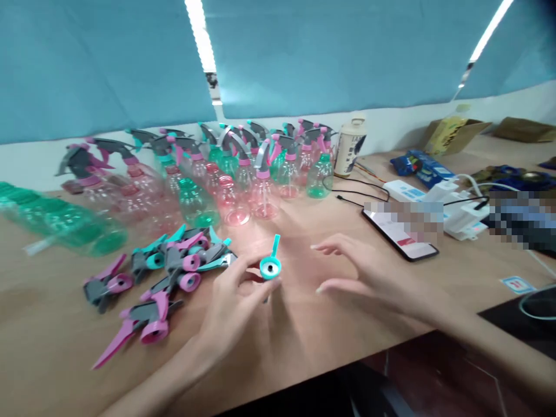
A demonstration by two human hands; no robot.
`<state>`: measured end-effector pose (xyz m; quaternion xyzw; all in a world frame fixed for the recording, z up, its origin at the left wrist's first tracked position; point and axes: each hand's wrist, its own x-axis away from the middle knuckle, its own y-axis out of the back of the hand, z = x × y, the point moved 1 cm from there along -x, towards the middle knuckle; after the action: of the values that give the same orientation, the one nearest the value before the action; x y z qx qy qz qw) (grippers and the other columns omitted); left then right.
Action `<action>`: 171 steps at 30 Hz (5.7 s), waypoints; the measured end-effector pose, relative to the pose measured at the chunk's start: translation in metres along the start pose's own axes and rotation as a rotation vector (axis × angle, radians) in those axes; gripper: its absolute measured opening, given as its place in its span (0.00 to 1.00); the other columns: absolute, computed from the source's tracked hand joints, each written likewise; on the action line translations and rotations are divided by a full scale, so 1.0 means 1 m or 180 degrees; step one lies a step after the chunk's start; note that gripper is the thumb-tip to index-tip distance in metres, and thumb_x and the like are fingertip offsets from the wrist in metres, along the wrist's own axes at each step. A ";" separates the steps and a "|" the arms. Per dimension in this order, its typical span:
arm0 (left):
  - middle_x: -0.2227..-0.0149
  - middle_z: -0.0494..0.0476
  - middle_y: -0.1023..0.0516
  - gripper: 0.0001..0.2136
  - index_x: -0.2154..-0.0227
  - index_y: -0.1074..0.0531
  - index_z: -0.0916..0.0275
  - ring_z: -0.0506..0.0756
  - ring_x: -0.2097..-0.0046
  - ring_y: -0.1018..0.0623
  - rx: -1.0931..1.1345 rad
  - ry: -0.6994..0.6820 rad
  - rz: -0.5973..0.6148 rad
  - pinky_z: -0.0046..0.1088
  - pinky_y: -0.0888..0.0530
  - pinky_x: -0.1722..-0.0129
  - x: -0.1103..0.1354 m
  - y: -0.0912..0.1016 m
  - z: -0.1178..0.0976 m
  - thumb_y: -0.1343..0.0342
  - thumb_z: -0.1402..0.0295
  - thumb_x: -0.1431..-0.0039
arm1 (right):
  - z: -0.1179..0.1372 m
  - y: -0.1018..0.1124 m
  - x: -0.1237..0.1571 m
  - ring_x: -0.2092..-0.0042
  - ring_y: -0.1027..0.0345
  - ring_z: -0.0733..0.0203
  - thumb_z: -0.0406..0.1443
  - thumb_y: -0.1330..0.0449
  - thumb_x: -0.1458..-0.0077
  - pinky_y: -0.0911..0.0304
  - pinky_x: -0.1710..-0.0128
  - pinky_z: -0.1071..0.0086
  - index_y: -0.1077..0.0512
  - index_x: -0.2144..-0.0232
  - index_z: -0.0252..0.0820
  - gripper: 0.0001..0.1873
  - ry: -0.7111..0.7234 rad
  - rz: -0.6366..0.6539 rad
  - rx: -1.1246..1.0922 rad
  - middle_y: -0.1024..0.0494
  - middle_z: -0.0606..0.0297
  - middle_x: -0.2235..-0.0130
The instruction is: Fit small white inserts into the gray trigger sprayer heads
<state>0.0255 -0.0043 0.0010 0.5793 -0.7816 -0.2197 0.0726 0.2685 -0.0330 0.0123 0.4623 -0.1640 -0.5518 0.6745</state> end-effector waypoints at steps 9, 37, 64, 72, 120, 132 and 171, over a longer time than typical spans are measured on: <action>0.51 0.58 0.24 0.17 0.55 0.28 0.62 0.59 0.49 0.26 0.1545 0.0949 -0.0150 0.34 0.28 0.50 0.019 0.048 -0.009 0.39 0.64 0.47 | 0.075 -0.088 -0.055 0.56 0.28 0.55 0.39 0.47 0.38 0.31 0.59 0.62 0.39 0.48 0.37 0.18 0.1110 -0.0691 0.0091 0.24 0.55 0.55; 0.37 0.62 0.44 0.23 0.42 0.40 0.58 0.66 0.36 0.45 -0.2663 -0.0004 -0.0951 0.50 0.43 0.40 0.077 0.162 0.060 0.53 0.56 0.37 | 0.069 -0.137 -0.089 0.34 0.63 0.35 0.65 0.46 0.58 0.57 0.39 0.40 0.55 0.35 0.41 0.57 0.0862 0.0011 0.1130 0.53 0.48 0.34; 0.34 0.63 0.51 0.33 0.38 0.47 0.54 0.65 0.34 0.48 -0.2565 -0.0218 0.0012 0.51 0.44 0.40 0.093 0.150 0.056 0.53 0.45 0.42 | 0.083 -0.142 -0.126 0.34 0.60 0.42 0.57 0.43 0.50 0.53 0.39 0.45 0.50 0.36 0.50 0.44 0.1382 0.0465 0.0563 0.54 0.56 0.33; 0.36 0.63 0.43 0.35 0.38 0.47 0.64 0.62 0.35 0.44 -0.2930 -0.0671 0.0459 0.47 0.47 0.37 0.109 0.133 0.066 0.49 0.50 0.43 | 0.115 -0.159 -0.162 0.35 0.54 0.40 0.62 0.50 0.50 0.53 0.41 0.42 0.50 0.36 0.52 0.44 0.1649 0.1143 0.0796 0.49 0.56 0.34; 0.44 0.61 0.35 0.20 0.49 0.33 0.55 0.61 0.44 0.35 -0.3182 -0.0992 0.0706 0.44 0.33 0.48 0.111 0.170 0.057 0.51 0.80 0.41 | 0.124 -0.170 -0.100 0.35 0.57 0.43 0.54 0.54 0.40 0.52 0.40 0.45 0.46 0.38 0.40 0.35 0.0833 0.0163 0.0286 0.48 0.47 0.35; 0.58 0.56 0.27 0.08 0.63 0.32 0.61 0.59 0.55 0.30 -0.3003 -0.0800 0.0682 0.37 0.35 0.56 0.101 0.144 0.025 0.41 0.68 0.45 | 0.074 -0.118 -0.081 0.44 0.36 0.51 0.43 0.46 0.41 0.38 0.47 0.53 0.34 0.53 0.45 0.15 0.0948 -0.0417 -0.0753 0.29 0.56 0.47; 0.62 0.51 0.22 0.10 0.63 0.27 0.60 0.55 0.58 0.24 0.0177 0.0020 0.0565 0.32 0.30 0.54 0.046 0.028 -0.003 0.37 0.68 0.49 | 0.011 -0.100 -0.101 0.39 0.43 0.51 0.51 0.48 0.41 0.43 0.43 0.54 0.34 0.46 0.40 0.28 0.1472 0.0928 0.0015 0.37 0.52 0.39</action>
<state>-0.0123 -0.0419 0.0090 0.5103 -0.8354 -0.1887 0.0781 0.1670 0.0564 -0.0333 0.5491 -0.0717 -0.3283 0.7652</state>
